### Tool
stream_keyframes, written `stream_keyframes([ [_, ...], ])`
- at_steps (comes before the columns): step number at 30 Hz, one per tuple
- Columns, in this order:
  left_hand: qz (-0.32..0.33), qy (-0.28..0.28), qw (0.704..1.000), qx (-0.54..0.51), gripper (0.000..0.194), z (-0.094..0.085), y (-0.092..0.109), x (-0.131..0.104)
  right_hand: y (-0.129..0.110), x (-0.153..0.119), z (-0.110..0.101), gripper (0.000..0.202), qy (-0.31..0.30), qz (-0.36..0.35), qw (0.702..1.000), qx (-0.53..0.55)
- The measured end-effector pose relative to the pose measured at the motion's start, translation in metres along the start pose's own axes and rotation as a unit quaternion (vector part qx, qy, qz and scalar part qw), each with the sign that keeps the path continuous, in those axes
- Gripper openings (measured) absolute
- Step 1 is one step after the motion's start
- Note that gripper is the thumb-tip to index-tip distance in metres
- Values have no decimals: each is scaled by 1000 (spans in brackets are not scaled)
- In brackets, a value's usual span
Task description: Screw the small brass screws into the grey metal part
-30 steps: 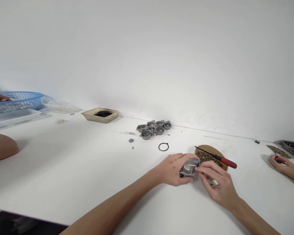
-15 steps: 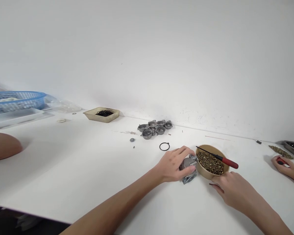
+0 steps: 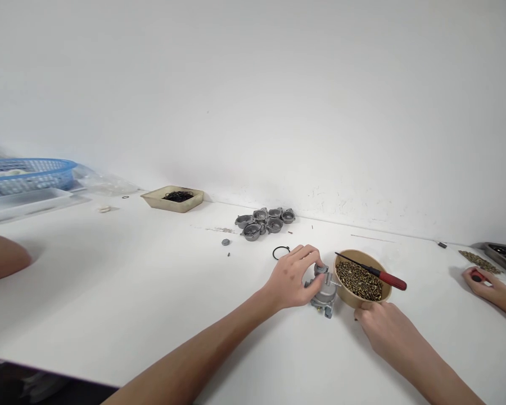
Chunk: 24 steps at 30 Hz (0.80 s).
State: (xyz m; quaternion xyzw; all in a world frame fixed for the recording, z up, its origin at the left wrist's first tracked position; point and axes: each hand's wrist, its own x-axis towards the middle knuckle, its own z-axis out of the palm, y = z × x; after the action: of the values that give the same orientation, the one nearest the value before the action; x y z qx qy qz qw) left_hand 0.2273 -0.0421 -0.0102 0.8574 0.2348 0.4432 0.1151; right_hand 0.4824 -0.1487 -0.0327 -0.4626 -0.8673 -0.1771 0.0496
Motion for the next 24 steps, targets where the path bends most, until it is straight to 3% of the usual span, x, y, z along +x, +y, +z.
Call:
stream_keyframes([
  [6,-39,2,999,-10,10,2,0,0,-15,14,-17,34,56,-38,996,57],
  [10,-46,24,999,5,14,2,1,0,-25,23,-38,31,182,-80,971,133],
  [15,-43,50,998,17,13,4,4,-2,-33,29,-49,27,291,-61,948,118],
  [24,-63,46,996,44,13,9,7,-4,-37,40,-37,30,313,-49,936,152],
])
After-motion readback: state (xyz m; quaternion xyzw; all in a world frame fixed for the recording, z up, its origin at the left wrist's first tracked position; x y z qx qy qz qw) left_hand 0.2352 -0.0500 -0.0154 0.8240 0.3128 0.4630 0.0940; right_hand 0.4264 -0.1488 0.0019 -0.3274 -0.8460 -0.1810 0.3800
